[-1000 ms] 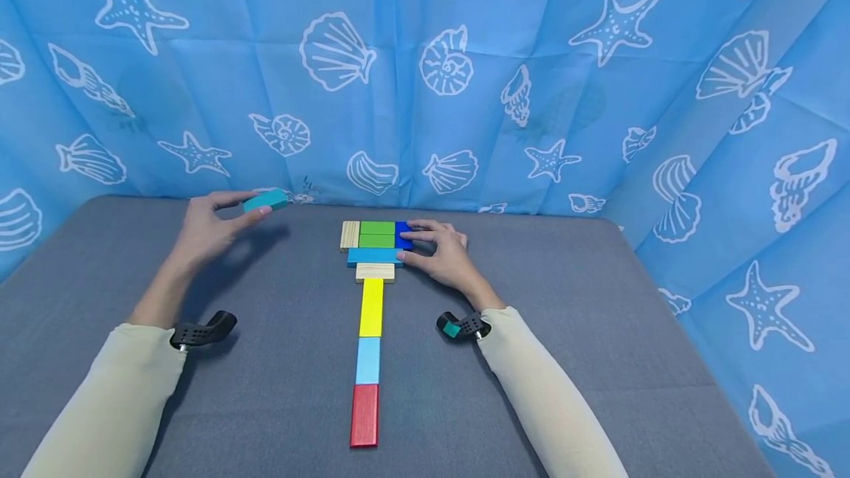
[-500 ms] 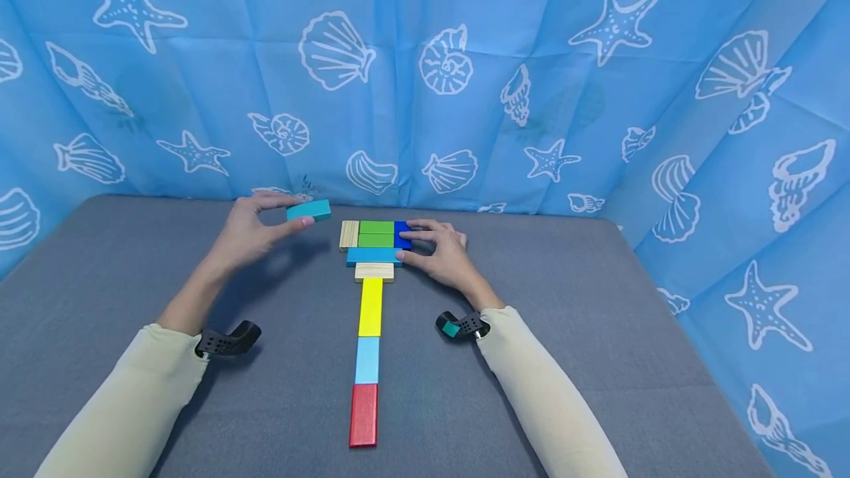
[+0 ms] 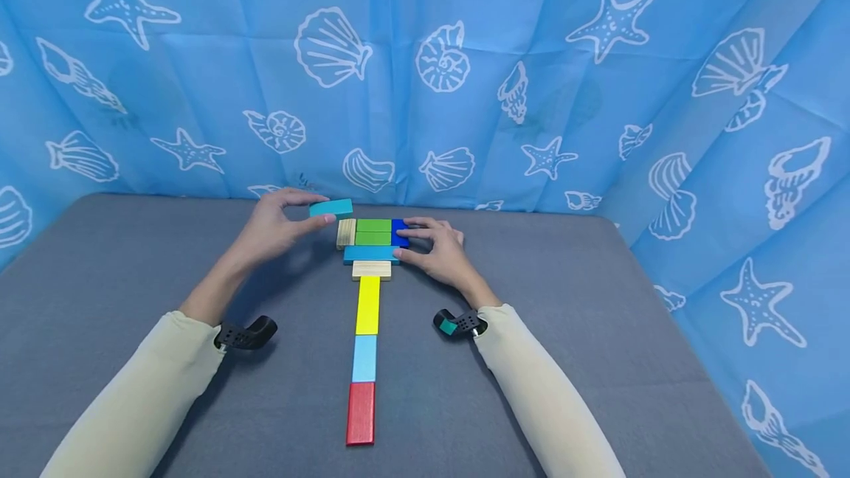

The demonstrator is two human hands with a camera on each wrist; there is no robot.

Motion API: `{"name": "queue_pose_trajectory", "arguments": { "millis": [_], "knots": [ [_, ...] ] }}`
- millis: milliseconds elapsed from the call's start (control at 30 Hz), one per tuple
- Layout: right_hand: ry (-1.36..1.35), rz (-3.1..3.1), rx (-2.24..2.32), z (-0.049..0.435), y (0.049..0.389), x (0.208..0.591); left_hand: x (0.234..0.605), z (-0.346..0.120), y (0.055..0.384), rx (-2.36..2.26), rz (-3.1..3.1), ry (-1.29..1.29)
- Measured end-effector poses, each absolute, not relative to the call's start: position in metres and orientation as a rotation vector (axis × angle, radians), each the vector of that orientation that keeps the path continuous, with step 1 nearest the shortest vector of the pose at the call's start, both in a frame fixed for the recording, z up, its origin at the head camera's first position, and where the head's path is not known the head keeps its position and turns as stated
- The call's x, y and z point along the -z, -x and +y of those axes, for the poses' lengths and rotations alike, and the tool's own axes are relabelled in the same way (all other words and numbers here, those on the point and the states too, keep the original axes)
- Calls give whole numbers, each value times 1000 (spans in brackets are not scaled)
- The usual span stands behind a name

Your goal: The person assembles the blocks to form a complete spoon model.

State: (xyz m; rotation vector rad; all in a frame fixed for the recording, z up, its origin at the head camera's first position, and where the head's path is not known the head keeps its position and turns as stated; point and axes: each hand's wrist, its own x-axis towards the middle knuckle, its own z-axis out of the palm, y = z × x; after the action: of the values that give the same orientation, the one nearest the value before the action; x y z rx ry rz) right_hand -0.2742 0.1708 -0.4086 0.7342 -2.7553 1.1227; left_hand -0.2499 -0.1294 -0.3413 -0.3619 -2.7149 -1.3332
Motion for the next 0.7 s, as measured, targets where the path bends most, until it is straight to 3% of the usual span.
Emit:
{"name": "queue_pose_trajectory", "arguments": {
  "millis": [467,700],
  "knots": [
    [-731,-2767,-1134,172,273,408,356,-87,298,1507,-2801,334],
    [-739,-2755,-1148,170,273,407,361,-74,310,1321,-2929,223]
  ]
}}
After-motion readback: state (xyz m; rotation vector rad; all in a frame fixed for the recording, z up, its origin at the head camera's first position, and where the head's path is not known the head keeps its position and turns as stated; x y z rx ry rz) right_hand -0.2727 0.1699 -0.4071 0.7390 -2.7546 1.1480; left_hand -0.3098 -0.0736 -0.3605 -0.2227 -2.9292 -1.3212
